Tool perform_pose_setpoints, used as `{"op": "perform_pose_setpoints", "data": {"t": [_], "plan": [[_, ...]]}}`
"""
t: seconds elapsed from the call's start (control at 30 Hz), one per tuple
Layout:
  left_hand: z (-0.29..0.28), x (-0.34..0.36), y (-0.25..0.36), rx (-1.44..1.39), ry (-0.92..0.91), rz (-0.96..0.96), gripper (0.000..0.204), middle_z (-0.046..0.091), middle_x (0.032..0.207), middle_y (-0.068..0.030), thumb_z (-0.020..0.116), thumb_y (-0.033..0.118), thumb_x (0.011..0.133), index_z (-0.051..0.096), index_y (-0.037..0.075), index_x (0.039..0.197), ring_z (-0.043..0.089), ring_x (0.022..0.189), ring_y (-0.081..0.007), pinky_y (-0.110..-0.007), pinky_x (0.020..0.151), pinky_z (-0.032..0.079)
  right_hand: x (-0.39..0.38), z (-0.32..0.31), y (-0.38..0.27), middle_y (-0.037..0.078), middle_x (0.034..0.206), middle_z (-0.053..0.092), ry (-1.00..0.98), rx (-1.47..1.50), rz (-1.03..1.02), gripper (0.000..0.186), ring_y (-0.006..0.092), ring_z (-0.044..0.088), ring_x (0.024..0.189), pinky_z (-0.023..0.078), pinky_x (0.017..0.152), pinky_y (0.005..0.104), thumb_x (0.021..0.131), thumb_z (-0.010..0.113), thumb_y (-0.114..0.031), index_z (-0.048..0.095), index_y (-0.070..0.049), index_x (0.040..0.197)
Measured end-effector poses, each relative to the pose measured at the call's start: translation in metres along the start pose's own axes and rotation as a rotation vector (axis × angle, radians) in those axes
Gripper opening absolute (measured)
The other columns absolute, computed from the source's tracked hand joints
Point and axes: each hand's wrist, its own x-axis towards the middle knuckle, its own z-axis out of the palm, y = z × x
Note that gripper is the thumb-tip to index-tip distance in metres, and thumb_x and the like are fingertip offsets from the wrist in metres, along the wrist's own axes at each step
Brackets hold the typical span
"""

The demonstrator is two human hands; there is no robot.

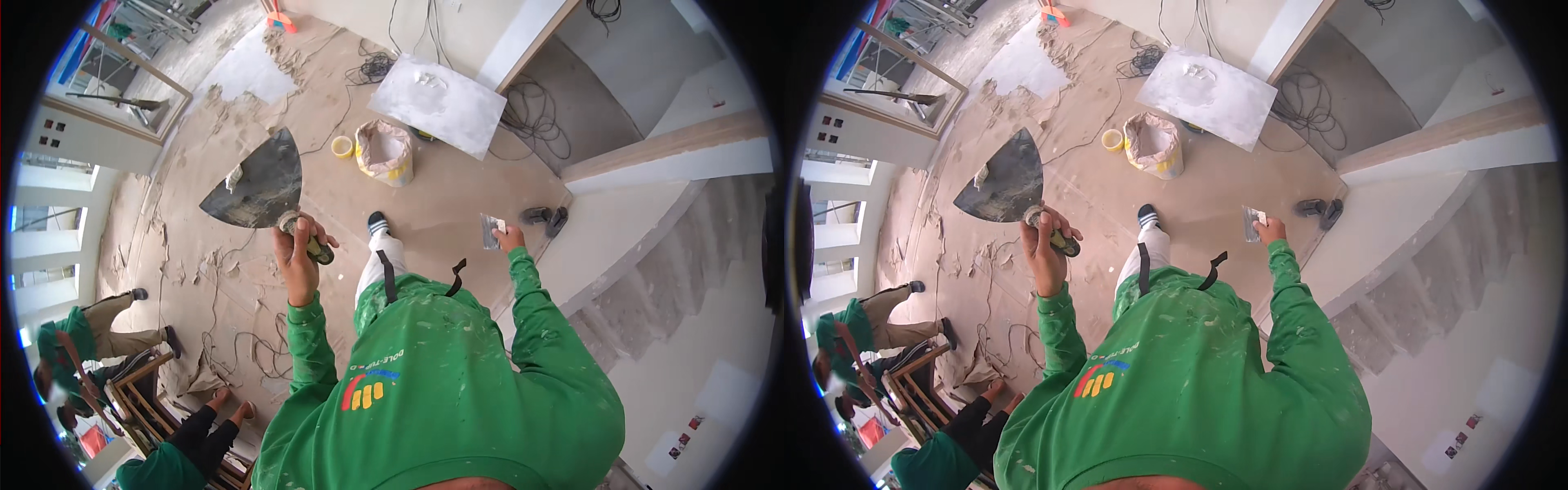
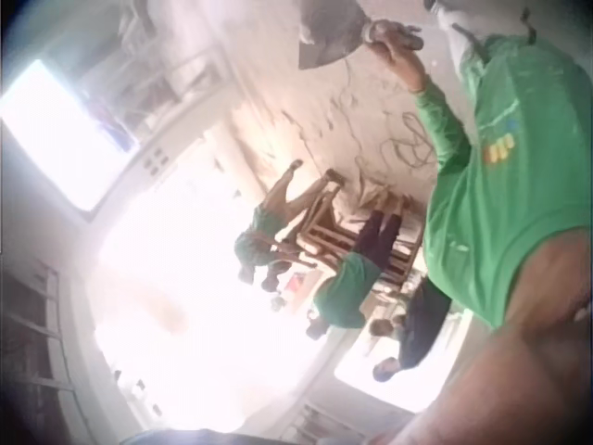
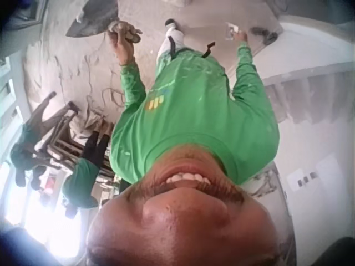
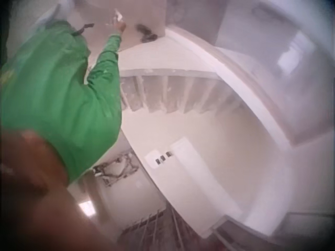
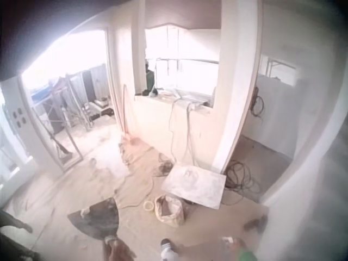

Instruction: The person applies white plaster to a curved wall surface using a trowel and a smaller putty knife. They scoop plaster from a board, spread it onto the wall, and smooth the surface while standing on scaffolding in a construction area.

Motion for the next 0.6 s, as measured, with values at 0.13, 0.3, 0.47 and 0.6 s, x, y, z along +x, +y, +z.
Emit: {"op": "perform_pose_setpoints", "data": {"t": [0.13,0.3,0.47,0.6], "plan": [[0.005,0.097,0.002,0.023,0.045,0.017,0.014,0.047,0.079,-0.0032,0.05,0.015,0.096,0.044,0.006,0.104,0.049,0.063,-0.0119,-0.032,0.055,0.05,0.055,0.009,-0.038,0.02,0.077,0.065,0.019,-0.042,-0.025,0.026,0.0329,0.064,0.074,0.05,0.069,0.0408,0.075,0.069,-0.024,0.066,0.002,0.08],[0.021,0.154,-0.007,0.117,0.073,-0.079,0.013,0.047,0.079,-0.0027,0.05,0.016,0.096,0.044,0.006,0.102,0.049,0.063,-0.0113,-0.031,0.054,0.05,0.154,0.036,-0.061,0.021,0.092,0.06,0.086,-0.092,-0.206,0.026,0.0362,0.06,0.084,0.047,0.076,0.0438,0.077,0.067,-0.021,0.065,-0.001,0.094],[0.03,0.184,-0.061,0.176,0.116,-0.22,0.013,0.047,0.08,-0.004,0.049,0.015,0.096,0.042,0.005,0.102,0.05,0.064,-0.0118,-0.031,0.054,0.051,0.299,0.058,-0.097,0.015,0.102,0.057,-0.014,-0.236,-0.464,0.024,0.0344,0.055,0.093,0.046,0.08,0.0426,0.083,0.058,-0.011,0.062,-0.003,0.105],[0.049,0.206,-0.126,0.168,0.234,-0.324,0.014,0.047,0.08,-0.0047,0.048,0.014,0.096,0.041,0.004,0.103,0.05,0.064,-0.0123,-0.03,0.054,0.052,0.435,0.092,-0.133,0.008,0.105,0.057,-0.149,-0.478,-0.558,0.025,0.0288,0.055,0.1,0.046,0.083,0.042,0.085,0.053,-0.009,0.061,-0.007,0.109]]}}
